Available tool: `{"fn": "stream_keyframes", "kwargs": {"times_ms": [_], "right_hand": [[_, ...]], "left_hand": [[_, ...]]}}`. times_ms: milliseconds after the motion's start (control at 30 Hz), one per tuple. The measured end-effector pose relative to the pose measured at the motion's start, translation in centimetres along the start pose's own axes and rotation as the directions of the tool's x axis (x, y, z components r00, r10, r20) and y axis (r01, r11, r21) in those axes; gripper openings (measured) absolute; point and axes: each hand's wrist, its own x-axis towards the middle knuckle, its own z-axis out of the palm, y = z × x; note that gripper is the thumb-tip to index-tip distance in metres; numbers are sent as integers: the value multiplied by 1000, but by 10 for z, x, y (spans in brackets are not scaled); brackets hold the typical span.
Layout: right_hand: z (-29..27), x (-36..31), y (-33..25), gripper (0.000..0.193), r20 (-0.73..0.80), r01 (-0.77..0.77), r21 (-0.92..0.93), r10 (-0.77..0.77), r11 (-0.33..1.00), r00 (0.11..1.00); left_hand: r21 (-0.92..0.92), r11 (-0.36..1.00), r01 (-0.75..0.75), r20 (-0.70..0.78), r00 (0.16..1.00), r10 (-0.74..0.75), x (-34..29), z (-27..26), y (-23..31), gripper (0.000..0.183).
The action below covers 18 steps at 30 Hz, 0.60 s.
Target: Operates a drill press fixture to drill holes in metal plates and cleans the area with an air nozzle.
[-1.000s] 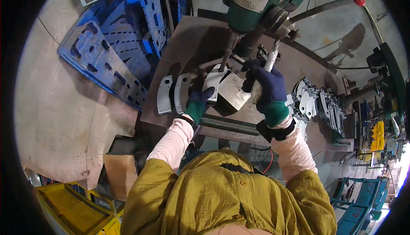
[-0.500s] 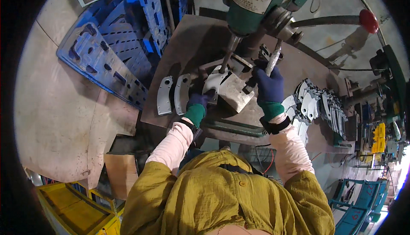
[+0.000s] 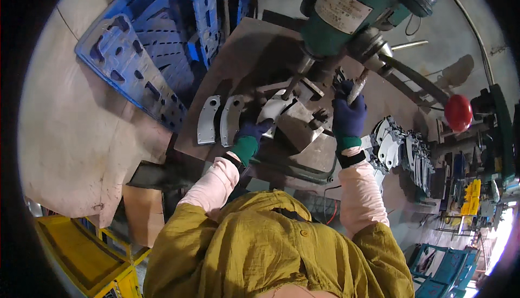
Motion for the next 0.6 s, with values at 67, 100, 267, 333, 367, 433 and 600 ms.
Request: {"fn": "stream_keyframes", "kwargs": {"times_ms": [67, 100, 267, 333, 367, 433, 600], "right_hand": [[5, 0, -4, 26, 11, 21, 18, -21, 1000, 1000], [7, 0, -10, 25, 26, 49, 5, -49, 999, 998], [0, 7, -8, 25, 3, 228, -113, -229, 967, 973], [0, 6, -11, 26, 55, 180, -101, -175, 978, 983], [0, 8, -9, 26, 46, 213, -132, -209, 968, 977], [-2, 11, 3, 26, 29, 269, -197, -268, 943, 963], [5, 27, -2, 23, 32, 379, -268, -385, 886, 922]], "left_hand": [[48, 997, 54, -21, 998, -53, 15, 1, -20, 83], [91, 992, 91, -50, 995, -87, 25, 5, -37, 82], [-86, 966, -245, -12, 969, 245, 13, 3, -20, 75], [-114, 960, -254, -22, 967, 253, 19, 5, -32, 75], [-147, 944, -296, -50, 955, 292, 24, 11, -39, 76], [-78, 931, -358, -88, 932, 351, 29, 14, -46, 77], [-216, 949, -228, -86, 973, 214, 26, 13, -56, 78]]}}
